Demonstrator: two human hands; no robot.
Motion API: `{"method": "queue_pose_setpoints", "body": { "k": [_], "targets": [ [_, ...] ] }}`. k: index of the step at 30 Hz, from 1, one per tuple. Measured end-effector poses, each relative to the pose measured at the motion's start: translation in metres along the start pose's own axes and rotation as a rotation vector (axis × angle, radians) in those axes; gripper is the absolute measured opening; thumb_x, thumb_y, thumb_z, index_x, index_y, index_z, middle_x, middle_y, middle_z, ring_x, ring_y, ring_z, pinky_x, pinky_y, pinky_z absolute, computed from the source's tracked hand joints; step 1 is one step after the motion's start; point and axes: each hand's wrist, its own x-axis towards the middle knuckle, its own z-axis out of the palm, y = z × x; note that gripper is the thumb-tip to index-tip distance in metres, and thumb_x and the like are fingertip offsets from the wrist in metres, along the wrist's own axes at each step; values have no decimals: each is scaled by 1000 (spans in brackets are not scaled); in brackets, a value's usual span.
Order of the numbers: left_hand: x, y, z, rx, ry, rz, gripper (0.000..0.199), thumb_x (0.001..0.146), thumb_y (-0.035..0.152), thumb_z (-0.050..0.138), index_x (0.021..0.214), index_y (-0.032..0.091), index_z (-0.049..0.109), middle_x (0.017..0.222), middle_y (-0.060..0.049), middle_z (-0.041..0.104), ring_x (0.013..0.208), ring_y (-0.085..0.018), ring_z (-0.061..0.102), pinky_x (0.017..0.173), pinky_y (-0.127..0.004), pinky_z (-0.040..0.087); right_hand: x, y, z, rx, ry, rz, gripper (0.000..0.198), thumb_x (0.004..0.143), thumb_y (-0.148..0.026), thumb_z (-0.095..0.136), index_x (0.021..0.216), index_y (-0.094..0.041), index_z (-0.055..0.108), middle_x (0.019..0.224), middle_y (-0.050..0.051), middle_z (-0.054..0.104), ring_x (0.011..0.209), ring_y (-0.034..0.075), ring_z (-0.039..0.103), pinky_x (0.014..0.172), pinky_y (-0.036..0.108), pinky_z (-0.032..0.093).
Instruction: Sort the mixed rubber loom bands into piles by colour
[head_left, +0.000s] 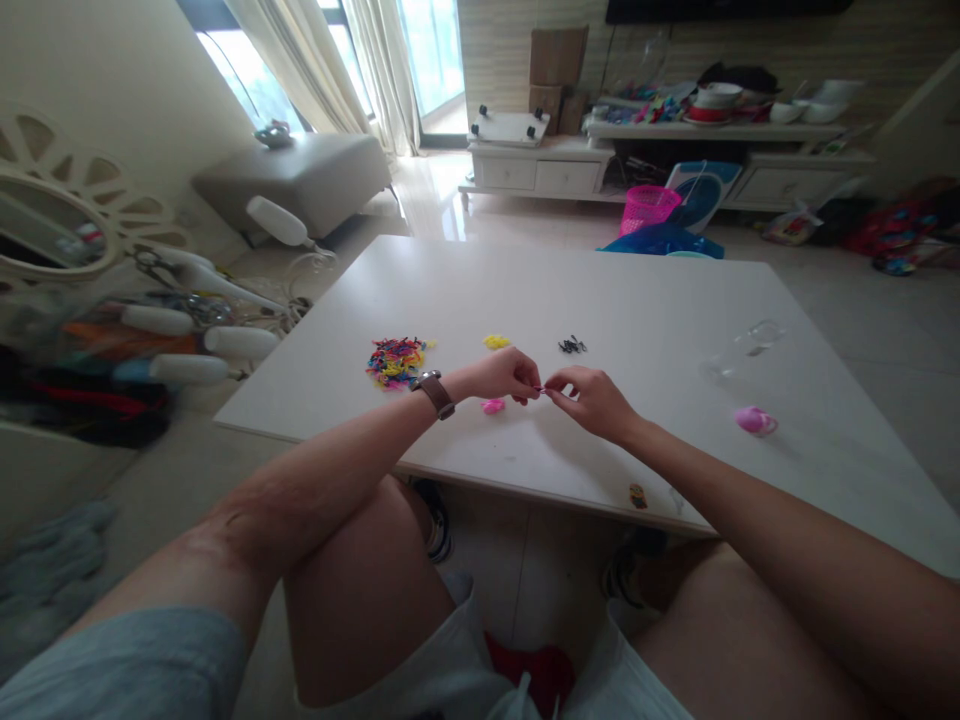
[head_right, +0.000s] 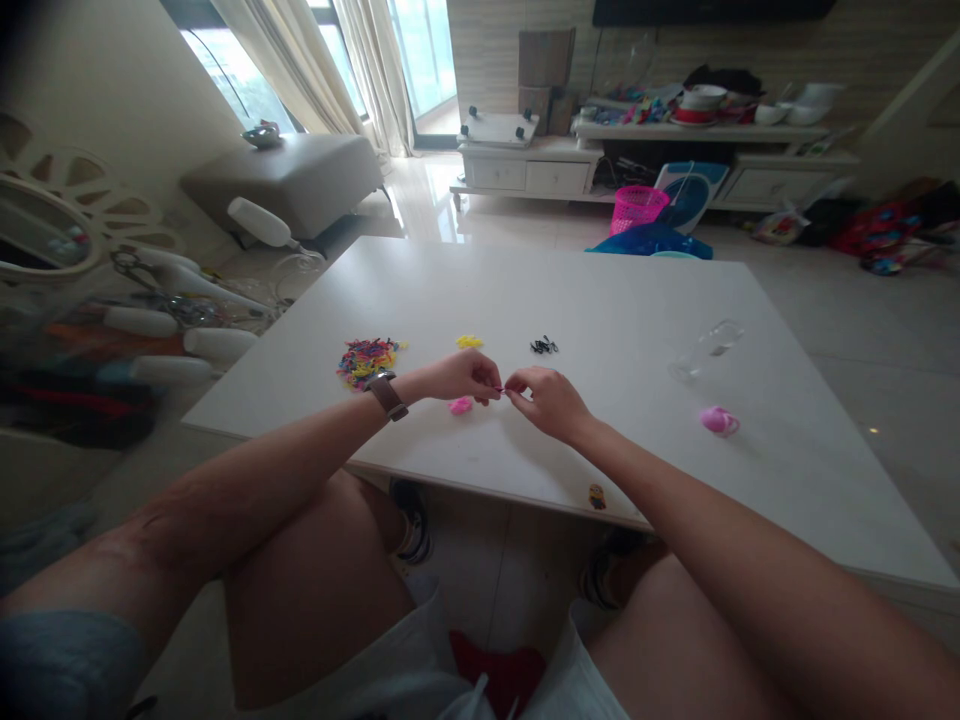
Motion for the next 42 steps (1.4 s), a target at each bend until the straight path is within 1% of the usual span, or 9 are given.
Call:
{"method": "queue_pose_setpoints", "body": {
  "k": [4,8,14,17,19,24,29,35,42],
  "targets": [
    [-2,3,-2,9,35,1,12,72,19,81,76,11,73,61,-4,71,57,-13,68,53,-19,49,2,1,-1,155,0,61,16,88,-32,64,86,-21,75,81,3,76,71,18,67,66,30,52],
    [-4,8,-3,15,93,4,11,73,18,80,78,10,74,62,-6,71,57,-13,67,54,-19,50,8,7,0,282,46,166,18,82,-38,71,81,-20,76,76,3,76,68,18,66,65,30,51],
    [-5,7,-9,23,196,-39,10,74,15,79,79,8,76,63,-7,71,57,-13,67,54,-21,50,22,37,5,515,149,357,25,68,-40,80,75,-18,74,69,4,73,65,17,64,63,31,50],
    [-6,3,-14,48,228,-77,10,74,15,79,79,8,76,64,-8,72,57,-14,67,53,-21,50,28,64,3,456,310,485,25,64,-38,82,74,-17,73,70,4,72,64,18,64,61,30,50],
    [-7,1,-18,73,248,-100,8,75,15,78,79,8,76,65,-8,73,58,-14,68,54,-21,50,32,83,0,343,404,536,21,64,-34,81,75,-17,73,73,5,73,68,19,65,66,32,52],
    [-12,-1,-29,180,286,-129,4,76,12,74,78,10,76,64,-7,72,58,-13,67,55,-21,50,37,110,-2,193,530,658,12,67,-24,76,77,-18,74,79,6,75,76,21,68,73,33,53],
    [-16,-6,-39,314,276,-158,5,74,10,71,76,11,76,62,-5,71,57,-13,66,54,-20,47,40,114,4,235,533,667,16,68,-20,74,84,-17,74,84,7,76,80,21,70,79,34,55],
    [-20,-9,-43,378,186,-195,5,72,12,71,73,12,76,60,-4,70,57,-15,67,54,-21,47,40,119,6,276,422,603,26,73,-20,68,98,-17,74,99,9,76,91,21,70,89,37,55],
    [-25,-4,-46,426,127,-285,8,67,9,73,73,14,77,62,-4,70,58,-16,66,55,-22,46,29,117,-8,187,430,570,25,73,-20,63,96,-17,73,97,9,75,87,22,68,85,39,54]
  ]
}}
